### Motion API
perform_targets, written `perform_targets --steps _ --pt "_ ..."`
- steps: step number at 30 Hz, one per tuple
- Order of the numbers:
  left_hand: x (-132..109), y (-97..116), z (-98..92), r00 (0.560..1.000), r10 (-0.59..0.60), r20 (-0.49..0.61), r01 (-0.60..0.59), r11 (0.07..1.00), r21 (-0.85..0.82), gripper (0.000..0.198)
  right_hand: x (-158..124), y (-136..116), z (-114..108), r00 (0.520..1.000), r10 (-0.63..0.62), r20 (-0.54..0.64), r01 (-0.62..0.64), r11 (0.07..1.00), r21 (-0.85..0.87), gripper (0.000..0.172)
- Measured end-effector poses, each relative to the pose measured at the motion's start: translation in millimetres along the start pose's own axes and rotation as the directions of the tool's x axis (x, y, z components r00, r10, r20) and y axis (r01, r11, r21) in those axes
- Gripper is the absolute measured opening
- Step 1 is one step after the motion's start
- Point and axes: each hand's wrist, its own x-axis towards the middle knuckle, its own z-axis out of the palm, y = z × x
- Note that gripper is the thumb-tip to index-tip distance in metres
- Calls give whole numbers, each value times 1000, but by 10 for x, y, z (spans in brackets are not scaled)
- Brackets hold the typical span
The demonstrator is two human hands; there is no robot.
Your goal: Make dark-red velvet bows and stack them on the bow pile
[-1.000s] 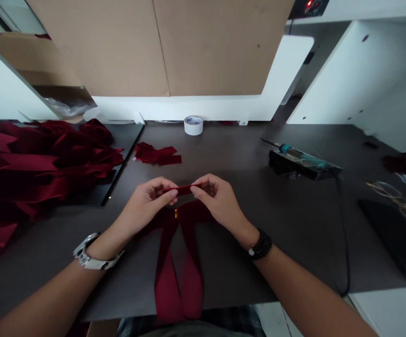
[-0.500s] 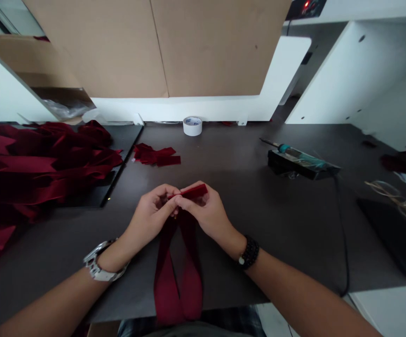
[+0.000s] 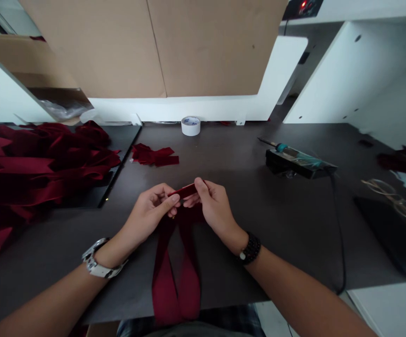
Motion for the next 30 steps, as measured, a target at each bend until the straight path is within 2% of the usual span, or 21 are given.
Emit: perform_targets --steps 4,7,9,14,18,21,24,26,28,30 --pt "-1 3 -15 1000 -20 -7 19 998 -52 23 35 15 -15 991 70 113 -88 982 166 59" --pt "1 -5 -28 998 -15 -69 10 997 -80 24 23 7 -2 984 48 170 -86 971 224 55" --pt "3 -4 -34 996 -4 -93 -3 998 -70 23 2 17 17 985 32 167 -65 979 195 50" --pt "-4 20 -29 998 28 -60 -29 999 -21 21 -23 69 40 996 29 90 -36 995 88 27" --pt "-15 32 -5 999 27 -35 -28 1000 -3 19 -21 59 36 998 38 51 -42 996 82 23" --pt "-23 36 14 998 41 -37 -40 999 36 18 -25 33 45 997 22 76 -27 997 67 24" --pt "-14 56 -24 996 86 -35 -80 985 150 18 -2 14 20 997 31 77 -35 999 42 25" --pt "7 78 -113 991 135 9 -131 943 305 18 44 1 -41 999 38 31 -41 996 79 27" --pt "32 93 -246 981 161 109 -194 841 505 27 102 -20 -128 999 39 -4 -38 992 121 28" --pt "54 88 -379 968 106 227 -236 692 683 42 151 -51 -216 999 32 29 -36 993 114 28"
